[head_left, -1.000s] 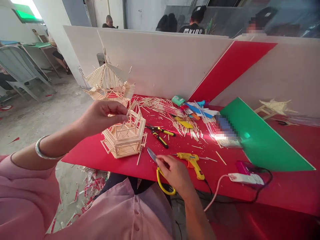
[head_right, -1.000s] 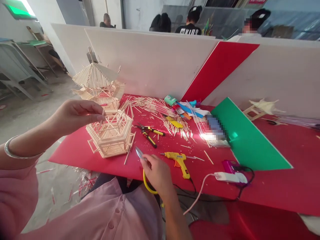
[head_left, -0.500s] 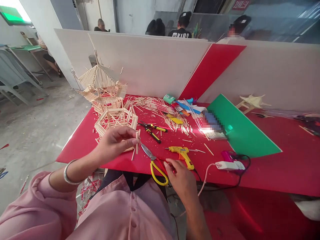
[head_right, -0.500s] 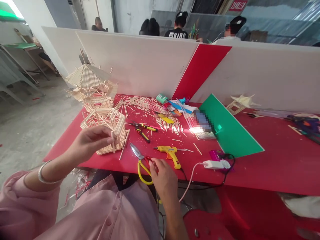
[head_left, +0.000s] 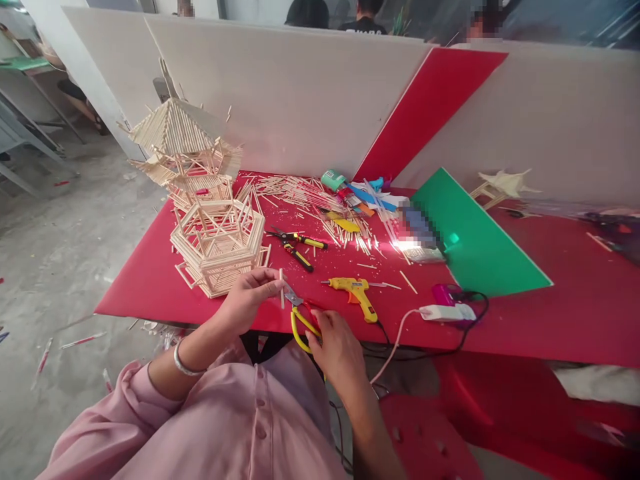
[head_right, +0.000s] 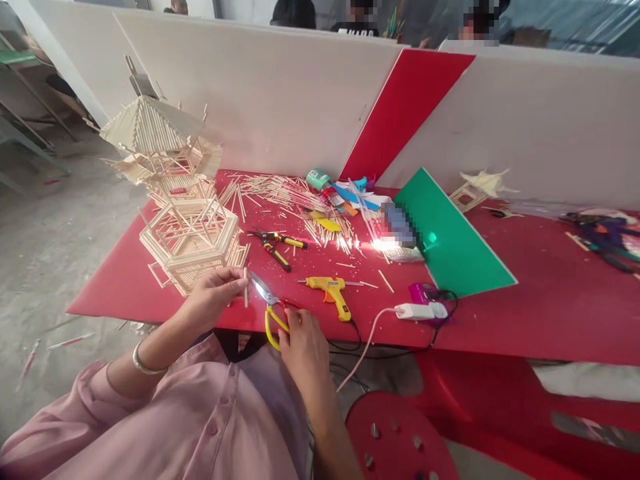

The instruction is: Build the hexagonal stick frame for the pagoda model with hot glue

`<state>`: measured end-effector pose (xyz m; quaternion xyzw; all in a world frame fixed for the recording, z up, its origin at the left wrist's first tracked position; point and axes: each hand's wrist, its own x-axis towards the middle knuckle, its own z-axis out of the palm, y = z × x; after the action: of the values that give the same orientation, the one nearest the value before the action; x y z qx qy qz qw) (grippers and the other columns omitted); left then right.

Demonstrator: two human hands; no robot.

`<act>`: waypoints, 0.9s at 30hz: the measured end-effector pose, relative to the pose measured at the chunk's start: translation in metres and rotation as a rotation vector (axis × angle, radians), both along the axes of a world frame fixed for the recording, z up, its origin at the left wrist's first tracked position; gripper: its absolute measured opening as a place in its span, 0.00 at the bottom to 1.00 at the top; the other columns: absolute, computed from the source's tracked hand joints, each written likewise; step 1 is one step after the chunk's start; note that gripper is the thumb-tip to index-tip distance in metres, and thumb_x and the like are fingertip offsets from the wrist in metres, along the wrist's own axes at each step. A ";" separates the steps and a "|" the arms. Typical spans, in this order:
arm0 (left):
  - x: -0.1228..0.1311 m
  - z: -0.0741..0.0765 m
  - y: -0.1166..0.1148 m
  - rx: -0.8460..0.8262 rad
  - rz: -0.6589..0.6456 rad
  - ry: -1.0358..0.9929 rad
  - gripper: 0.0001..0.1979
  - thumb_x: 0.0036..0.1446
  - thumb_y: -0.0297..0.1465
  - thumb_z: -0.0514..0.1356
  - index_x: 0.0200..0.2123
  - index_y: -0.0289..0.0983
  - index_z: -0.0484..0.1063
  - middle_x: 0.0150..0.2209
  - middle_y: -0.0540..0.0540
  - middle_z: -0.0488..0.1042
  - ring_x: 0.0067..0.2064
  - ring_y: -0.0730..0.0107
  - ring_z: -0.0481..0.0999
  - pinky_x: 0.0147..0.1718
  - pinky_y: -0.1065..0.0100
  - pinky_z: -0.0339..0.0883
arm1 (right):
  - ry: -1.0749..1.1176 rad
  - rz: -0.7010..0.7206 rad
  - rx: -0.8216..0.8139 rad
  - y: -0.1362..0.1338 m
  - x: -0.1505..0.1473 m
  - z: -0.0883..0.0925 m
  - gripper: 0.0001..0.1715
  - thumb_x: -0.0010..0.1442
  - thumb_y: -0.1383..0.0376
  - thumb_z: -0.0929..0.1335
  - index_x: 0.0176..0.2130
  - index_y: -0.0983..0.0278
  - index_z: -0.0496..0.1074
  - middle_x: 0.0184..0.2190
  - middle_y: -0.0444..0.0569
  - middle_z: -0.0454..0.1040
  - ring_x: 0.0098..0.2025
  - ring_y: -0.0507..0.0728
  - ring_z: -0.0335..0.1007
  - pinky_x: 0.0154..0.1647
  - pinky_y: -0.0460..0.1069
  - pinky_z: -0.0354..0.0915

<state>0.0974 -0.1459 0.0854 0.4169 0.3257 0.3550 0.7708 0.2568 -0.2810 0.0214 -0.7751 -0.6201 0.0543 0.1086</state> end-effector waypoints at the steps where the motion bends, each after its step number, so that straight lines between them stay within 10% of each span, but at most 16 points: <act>1: 0.002 -0.003 0.001 -0.024 0.012 -0.008 0.16 0.41 0.37 0.75 0.28 0.34 0.76 0.23 0.51 0.74 0.25 0.77 0.70 0.27 0.74 0.65 | -0.012 -0.006 -0.014 0.000 0.002 0.001 0.21 0.61 0.65 0.68 0.54 0.65 0.70 0.45 0.55 0.74 0.48 0.62 0.72 0.46 0.52 0.68; 8: 0.005 -0.019 0.002 -0.001 0.026 0.005 0.15 0.44 0.37 0.74 0.30 0.34 0.77 0.26 0.50 0.76 0.26 0.78 0.71 0.29 0.74 0.65 | -0.004 -0.016 -0.037 0.008 0.008 0.007 0.20 0.69 0.54 0.62 0.49 0.63 0.74 0.41 0.53 0.76 0.45 0.60 0.73 0.39 0.49 0.65; 27: 0.006 -0.034 -0.001 0.141 0.013 0.101 0.17 0.50 0.43 0.70 0.31 0.34 0.77 0.26 0.49 0.75 0.28 0.73 0.70 0.32 0.70 0.64 | -0.054 -0.018 -0.257 0.035 0.001 0.020 0.23 0.60 0.64 0.68 0.55 0.65 0.69 0.40 0.54 0.74 0.42 0.61 0.75 0.39 0.50 0.65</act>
<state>0.1038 -0.1465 0.0509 0.4856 0.3412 0.3605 0.7196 0.2573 -0.2461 0.0413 -0.7892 -0.6039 0.1113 -0.0078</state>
